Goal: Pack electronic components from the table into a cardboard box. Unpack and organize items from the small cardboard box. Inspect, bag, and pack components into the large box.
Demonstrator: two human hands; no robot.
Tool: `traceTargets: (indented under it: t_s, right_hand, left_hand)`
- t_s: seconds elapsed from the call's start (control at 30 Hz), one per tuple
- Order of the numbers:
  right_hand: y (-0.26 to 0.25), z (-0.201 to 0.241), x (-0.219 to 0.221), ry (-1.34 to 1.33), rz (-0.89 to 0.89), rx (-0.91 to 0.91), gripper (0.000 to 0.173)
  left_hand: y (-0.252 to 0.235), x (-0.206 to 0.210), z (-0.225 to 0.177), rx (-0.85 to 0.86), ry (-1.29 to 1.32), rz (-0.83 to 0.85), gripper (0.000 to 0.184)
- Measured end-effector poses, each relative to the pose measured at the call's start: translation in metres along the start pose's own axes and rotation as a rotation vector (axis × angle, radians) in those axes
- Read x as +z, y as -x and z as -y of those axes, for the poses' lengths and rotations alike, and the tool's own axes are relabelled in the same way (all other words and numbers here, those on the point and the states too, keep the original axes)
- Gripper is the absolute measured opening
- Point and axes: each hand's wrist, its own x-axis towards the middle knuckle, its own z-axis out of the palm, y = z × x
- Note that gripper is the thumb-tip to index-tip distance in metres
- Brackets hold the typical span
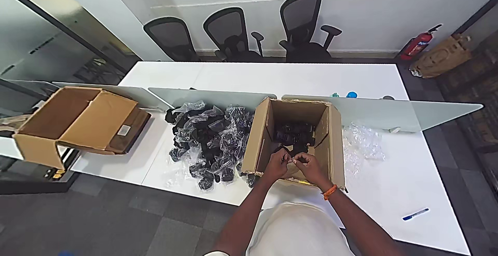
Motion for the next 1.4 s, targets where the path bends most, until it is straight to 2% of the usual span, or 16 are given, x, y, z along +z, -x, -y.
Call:
traceTargets:
  t_s: [0.1,0.2,0.27,0.37,0.43,0.57,0.67,0.7,0.8,0.9,1.0,1.13,1.27,1.4]
  right_hand:
    - [-0.001,-0.001,0.000,-0.001,-0.030,0.001,0.008]
    - [-0.003,0.001,-0.003,-0.049,-0.158,0.070,0.009]
    - [-0.003,0.006,-0.005,-0.103,-0.260,0.130,0.012]
    - [-0.003,0.005,-0.006,-0.219,-0.376,0.188,0.014]
    - [-0.003,0.000,-0.007,-0.229,-0.379,0.222,0.013]
    - [-0.002,-0.003,-0.006,0.005,-0.277,0.276,0.018]
    - [-0.001,0.000,-0.006,0.285,-0.283,0.190,0.052]
    - [-0.001,0.003,-0.006,0.372,-0.279,0.157,0.056]
    - [0.002,0.008,-0.002,0.524,-0.165,0.094,0.039]
    - [0.001,-0.001,0.001,0.451,-0.100,0.031,0.020]
    - [0.001,-0.002,0.002,0.394,-0.065,-0.018,0.022]
    - [0.000,-0.004,0.003,0.465,-0.044,-0.015,0.028]
    - [0.000,-0.005,0.002,0.504,-0.054,0.004,0.018]
    - [0.000,-0.005,0.002,0.512,-0.047,0.006,0.017]
  left_hand:
    - [-0.001,0.002,0.001,0.007,-0.017,-0.030,0.011]
    - [-0.004,0.002,0.005,-0.009,-0.041,-0.058,0.035]
    - [-0.005,-0.001,0.006,-0.044,-0.007,-0.099,0.043]
    - [-0.004,-0.006,0.003,-0.112,0.234,-0.242,0.042]
    - [-0.005,-0.010,0.002,-0.119,0.408,-0.346,0.039]
    - [-0.004,-0.010,0.006,-0.094,0.424,-0.430,0.034]
    - [-0.002,-0.008,0.008,-0.074,0.247,-0.341,0.028]
    - [-0.002,-0.007,0.008,-0.056,0.178,-0.289,0.024]
    - [-0.002,-0.004,0.006,-0.033,0.036,-0.132,0.014]
    - [-0.003,-0.002,0.006,-0.058,-0.025,-0.069,0.015]
    - [-0.003,-0.003,0.006,-0.061,-0.024,-0.082,0.014]
    - [-0.003,-0.002,0.006,-0.052,-0.021,-0.078,0.014]
    - [-0.003,-0.002,0.006,-0.047,0.013,-0.049,0.013]
    - [-0.004,-0.003,0.007,-0.025,0.038,-0.030,0.014]
